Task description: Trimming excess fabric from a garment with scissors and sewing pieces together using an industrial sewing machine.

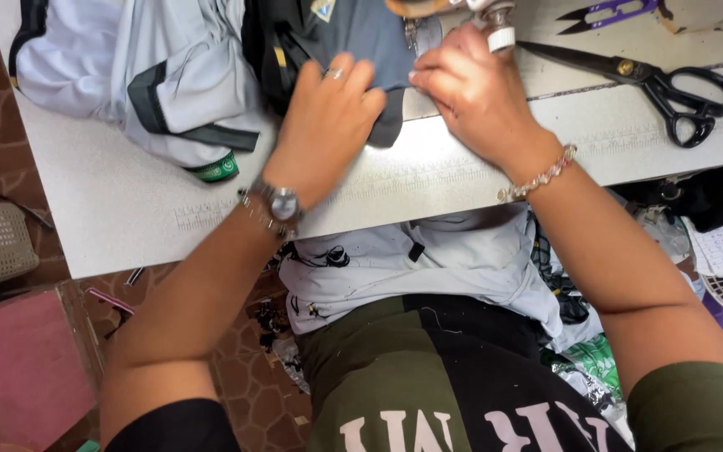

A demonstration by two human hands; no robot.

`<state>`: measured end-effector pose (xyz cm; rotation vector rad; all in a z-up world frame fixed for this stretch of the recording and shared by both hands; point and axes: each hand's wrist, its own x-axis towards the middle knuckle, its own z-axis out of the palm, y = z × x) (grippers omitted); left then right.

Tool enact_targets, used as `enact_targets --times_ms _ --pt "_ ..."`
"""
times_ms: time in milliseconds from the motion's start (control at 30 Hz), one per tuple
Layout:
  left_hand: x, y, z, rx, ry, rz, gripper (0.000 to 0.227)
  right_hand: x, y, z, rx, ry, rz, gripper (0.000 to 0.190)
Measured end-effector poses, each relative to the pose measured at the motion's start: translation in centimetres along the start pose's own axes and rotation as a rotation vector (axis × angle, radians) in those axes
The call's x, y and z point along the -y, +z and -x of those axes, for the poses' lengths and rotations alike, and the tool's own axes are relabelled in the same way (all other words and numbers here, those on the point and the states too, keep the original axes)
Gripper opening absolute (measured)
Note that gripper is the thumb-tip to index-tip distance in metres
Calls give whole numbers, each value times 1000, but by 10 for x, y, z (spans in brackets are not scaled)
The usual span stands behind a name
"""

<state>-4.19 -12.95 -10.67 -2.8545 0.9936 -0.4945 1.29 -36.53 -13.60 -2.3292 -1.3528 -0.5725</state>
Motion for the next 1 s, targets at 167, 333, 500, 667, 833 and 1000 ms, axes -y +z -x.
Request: enact_targets --times_ms 167,333,500,667,833,1000 --pt "-10 -16 -13 381 -223 314 56 14 -7 10 98 41 126 40" --pt "-10 56 -38 -187 -371 392 23 23 -15 9 126 113 92 44" --pt "-5 53 -17 -102 -417 391 53 22 -18 11 170 131 82 32" --pt "-4 55 -20 -171 -493 394 40 22 -16 6 187 107 180 38" --pt "9 62 -32 -176 -488 305 41 8 -4 8 177 95 187 43" --pt "14 66 -33 -168 -481 339 40 10 -6 2 159 80 140 40"
